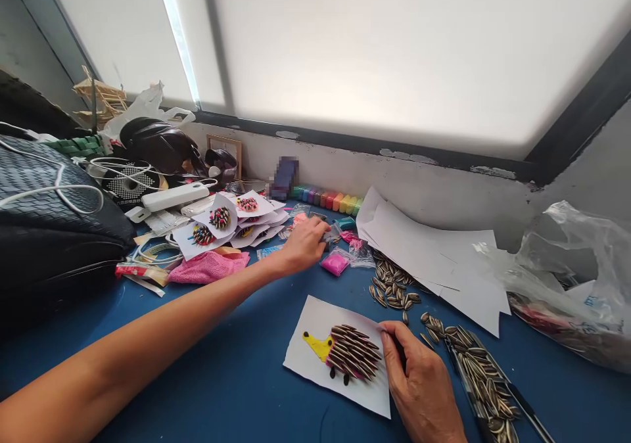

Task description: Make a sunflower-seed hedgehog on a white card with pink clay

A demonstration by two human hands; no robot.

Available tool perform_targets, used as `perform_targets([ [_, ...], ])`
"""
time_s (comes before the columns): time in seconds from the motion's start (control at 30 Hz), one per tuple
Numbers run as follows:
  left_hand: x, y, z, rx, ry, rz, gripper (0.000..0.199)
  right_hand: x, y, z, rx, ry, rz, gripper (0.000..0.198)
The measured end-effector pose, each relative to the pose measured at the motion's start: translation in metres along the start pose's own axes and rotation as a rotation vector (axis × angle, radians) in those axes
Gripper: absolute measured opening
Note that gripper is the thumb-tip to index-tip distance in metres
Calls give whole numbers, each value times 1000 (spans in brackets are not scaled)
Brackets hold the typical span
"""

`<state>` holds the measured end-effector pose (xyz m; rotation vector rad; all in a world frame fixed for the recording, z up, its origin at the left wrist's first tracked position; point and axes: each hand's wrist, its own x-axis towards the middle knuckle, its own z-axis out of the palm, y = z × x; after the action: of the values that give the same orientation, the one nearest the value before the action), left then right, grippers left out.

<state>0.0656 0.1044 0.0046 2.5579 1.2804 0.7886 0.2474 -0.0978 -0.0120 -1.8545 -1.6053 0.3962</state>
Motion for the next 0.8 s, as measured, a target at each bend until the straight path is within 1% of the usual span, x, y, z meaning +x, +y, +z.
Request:
perform_targets([
  [0.07, -5, 9, 5, 39, -23, 88, 28, 0, 0, 0, 11, 4, -11, 33],
  [0.17, -12, 20, 13, 61, -135, 244, 17, 0, 0, -1, 15, 14, -35, 32],
  [0.2, -14, 22, 16, 70, -165, 272, 16, 0, -1, -1, 14, 18, -44, 31],
  [0.27, -14, 23, 20, 98, -184, 273, 16, -1, -1, -2, 11, 22, -54, 30],
  [0.37, -13, 20, 20, 131, -147, 228, 23, -1, -2, -2, 1, 18, -51, 32],
  [0.43, -10, 21, 20, 121, -136, 245, 24, 0, -2, -2, -9, 20, -60, 33],
  [0.5, -8, 27, 22, 92, -155, 289, 22, 0, -2, -1, -21, 29, -77, 32],
  [0.57, -4, 34, 28, 65, -186, 299, 19, 0, -2, -1, -35, 47, -95, 30],
  [0.63, 1, 39, 34, 33, -199, 276, 13, 0, -2, -2, -47, 55, -102, 30],
  [0.7, 5, 42, 37, -19, -200, 247, 17, -1, -2, -2, -50, 46, -103, 31],
  [0.8, 5, 40, 31, -134, -193, 188, 19, -3, -2, -2, -48, 29, -104, 31],
])
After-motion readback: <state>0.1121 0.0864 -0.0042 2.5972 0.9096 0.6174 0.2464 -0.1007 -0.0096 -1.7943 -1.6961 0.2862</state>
